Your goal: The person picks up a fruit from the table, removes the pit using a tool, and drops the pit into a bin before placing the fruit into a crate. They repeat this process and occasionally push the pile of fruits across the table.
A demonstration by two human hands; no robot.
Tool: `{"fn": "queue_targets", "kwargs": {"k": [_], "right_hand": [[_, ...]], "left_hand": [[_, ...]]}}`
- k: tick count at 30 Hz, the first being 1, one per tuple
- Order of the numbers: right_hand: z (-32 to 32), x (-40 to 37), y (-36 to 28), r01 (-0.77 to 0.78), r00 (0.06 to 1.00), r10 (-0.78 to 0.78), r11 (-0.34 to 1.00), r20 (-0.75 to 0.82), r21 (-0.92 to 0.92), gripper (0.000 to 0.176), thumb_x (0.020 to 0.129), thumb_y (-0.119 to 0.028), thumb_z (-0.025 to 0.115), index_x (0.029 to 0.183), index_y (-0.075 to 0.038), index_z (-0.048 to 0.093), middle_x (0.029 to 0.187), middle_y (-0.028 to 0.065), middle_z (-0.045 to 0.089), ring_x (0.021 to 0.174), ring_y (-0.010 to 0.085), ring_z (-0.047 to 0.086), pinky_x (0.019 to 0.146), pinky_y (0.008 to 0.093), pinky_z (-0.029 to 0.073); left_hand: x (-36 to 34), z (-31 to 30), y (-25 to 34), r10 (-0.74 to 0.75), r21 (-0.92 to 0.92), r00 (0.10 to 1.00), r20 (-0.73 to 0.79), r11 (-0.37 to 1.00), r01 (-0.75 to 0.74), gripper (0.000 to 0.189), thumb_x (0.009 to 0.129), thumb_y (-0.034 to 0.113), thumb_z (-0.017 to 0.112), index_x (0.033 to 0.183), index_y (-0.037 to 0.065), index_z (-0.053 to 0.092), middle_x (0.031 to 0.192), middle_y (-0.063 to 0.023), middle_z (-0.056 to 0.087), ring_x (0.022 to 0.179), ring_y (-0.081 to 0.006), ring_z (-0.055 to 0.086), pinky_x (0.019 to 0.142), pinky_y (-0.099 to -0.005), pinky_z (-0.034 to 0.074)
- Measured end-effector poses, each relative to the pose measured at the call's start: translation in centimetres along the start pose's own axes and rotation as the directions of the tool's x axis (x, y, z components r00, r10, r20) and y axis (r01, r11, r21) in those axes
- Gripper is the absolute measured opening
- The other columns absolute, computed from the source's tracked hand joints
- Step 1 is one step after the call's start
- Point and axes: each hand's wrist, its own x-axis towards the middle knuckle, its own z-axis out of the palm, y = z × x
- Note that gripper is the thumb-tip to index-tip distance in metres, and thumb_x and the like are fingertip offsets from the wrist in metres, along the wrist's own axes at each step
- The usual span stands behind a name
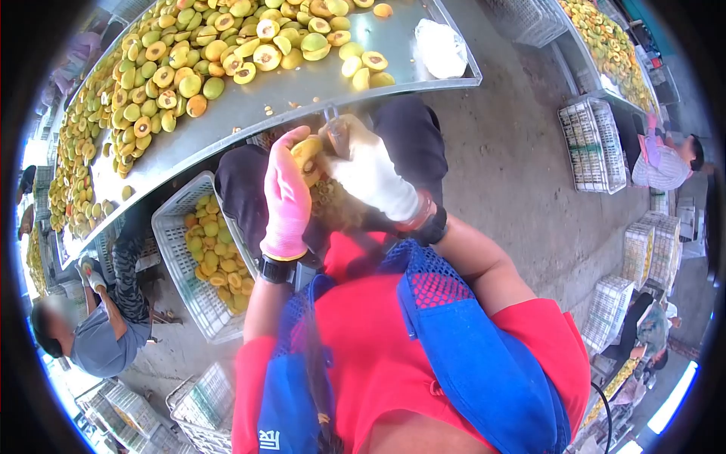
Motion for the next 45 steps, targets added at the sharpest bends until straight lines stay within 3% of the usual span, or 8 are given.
{"fn": "queue_targets", "kwargs": {"k": [14,17,20,21,35,39,43,45], "right_hand": [[-0.8,-0.7,0.6,0.002,0.997,-0.009,0.996,0.073,0.088,0.025,0.085,-0.008,0.073,0.102,-0.003,0.056,0.076,0.0066,0.055,0.068,0.0142,0.052,0.065,0.0317,0.048],[-1.0,-2.1,-1.2,0.003,0.996,-0.001,1.000,0.095,-0.023,0.024,0.087,-0.011,0.072,0.103,-0.002,0.055,0.076,0.0074,0.057,0.067,0.0147,0.056,0.064,0.0320,0.049],[-1.1,-2.8,-1.9,-0.045,0.967,0.061,0.997,0.247,-0.070,0.024,0.090,-0.015,0.070,0.103,-0.002,0.054,0.076,0.0062,0.058,0.067,0.0124,0.058,0.059,0.0310,0.048],[-1.3,-2.7,-2.8,-0.341,0.880,0.308,0.940,0.360,0.030,0.023,0.092,-0.018,0.067,0.102,-0.002,0.054,0.075,0.0051,0.058,0.063,0.0101,0.057,0.055,0.0305,0.047],[0.5,-3.7,0.1,-0.543,0.780,0.367,0.800,0.506,0.257,0.018,0.097,-0.016,0.056,0.110,-0.004,0.051,0.069,0.0035,0.056,0.048,0.0109,0.053,0.043,0.0280,0.045],[0.4,-3.9,-1.5,-0.192,0.936,0.171,0.981,0.307,0.040,0.013,0.099,-0.012,0.059,0.108,-0.003,0.056,0.090,-0.0017,0.059,0.078,0.0084,0.053,0.070,0.0267,0.047],[0.2,-3.5,-1.5,-0.495,0.816,0.320,0.816,0.482,0.297,0.019,0.098,-0.011,0.059,0.114,-0.002,0.056,0.095,0.0023,0.062,0.083,0.0118,0.057,0.075,0.0296,0.049],[0.3,-3.6,-1.0,-0.409,0.838,0.271,0.887,0.473,0.215,0.022,0.098,-0.012,0.059,0.117,-0.002,0.056,0.099,0.0043,0.064,0.088,0.0137,0.058,0.079,0.0315,0.049]], "left_hand": [[-0.6,1.3,-0.6,0.051,0.137,0.992,-0.112,0.990,-0.036,0.066,0.107,0.054,0.034,0.131,-0.005,0.053,0.113,-0.0125,0.068,0.096,-0.0172,0.065,0.086,-0.0284,0.052],[0.4,-0.2,-1.0,0.028,-0.072,0.991,-0.134,0.997,-0.037,0.076,0.102,0.065,0.036,0.129,-0.004,0.053,0.114,-0.0179,0.068,0.100,-0.0240,0.067,0.092,-0.0355,0.053],[0.8,-0.3,0.7,-0.049,-0.173,0.985,-0.164,0.985,0.020,0.081,0.098,0.070,0.038,0.128,-0.003,0.053,0.113,-0.0190,0.067,0.096,-0.0269,0.068,0.090,-0.0393,0.054],[0.8,-0.5,0.3,-0.036,-0.179,0.987,-0.157,0.984,0.007,0.081,0.098,0.070,0.038,0.128,-0.003,0.053,0.113,-0.0189,0.067,0.096,-0.0269,0.068,0.089,-0.0393,0.055],[0.7,0.6,-0.4,0.096,-0.081,0.994,-0.049,0.992,-0.100,0.053,0.106,0.047,0.044,0.124,-0.002,0.054,0.115,-0.0151,0.067,0.096,-0.0210,0.067,0.087,-0.0335,0.055],[0.4,1.6,-0.3,0.149,0.022,0.983,-0.104,0.989,-0.147,0.063,0.104,0.056,0.040,0.123,-0.002,0.054,0.115,-0.0170,0.067,0.097,-0.0226,0.068,0.088,-0.0346,0.055],[0.4,1.7,-0.3,0.218,0.081,0.971,-0.101,0.974,-0.210,0.065,0.102,0.059,0.043,0.124,-0.002,0.053,0.116,-0.0170,0.067,0.096,-0.0226,0.068,0.087,-0.0346,0.055],[0.4,1.5,-0.6,0.232,0.083,0.969,-0.085,0.971,-0.225,0.066,0.101,0.060,0.045,0.124,-0.002,0.053,0.115,-0.0167,0.067,0.095,-0.0225,0.068,0.086,-0.0346,0.055]]}}
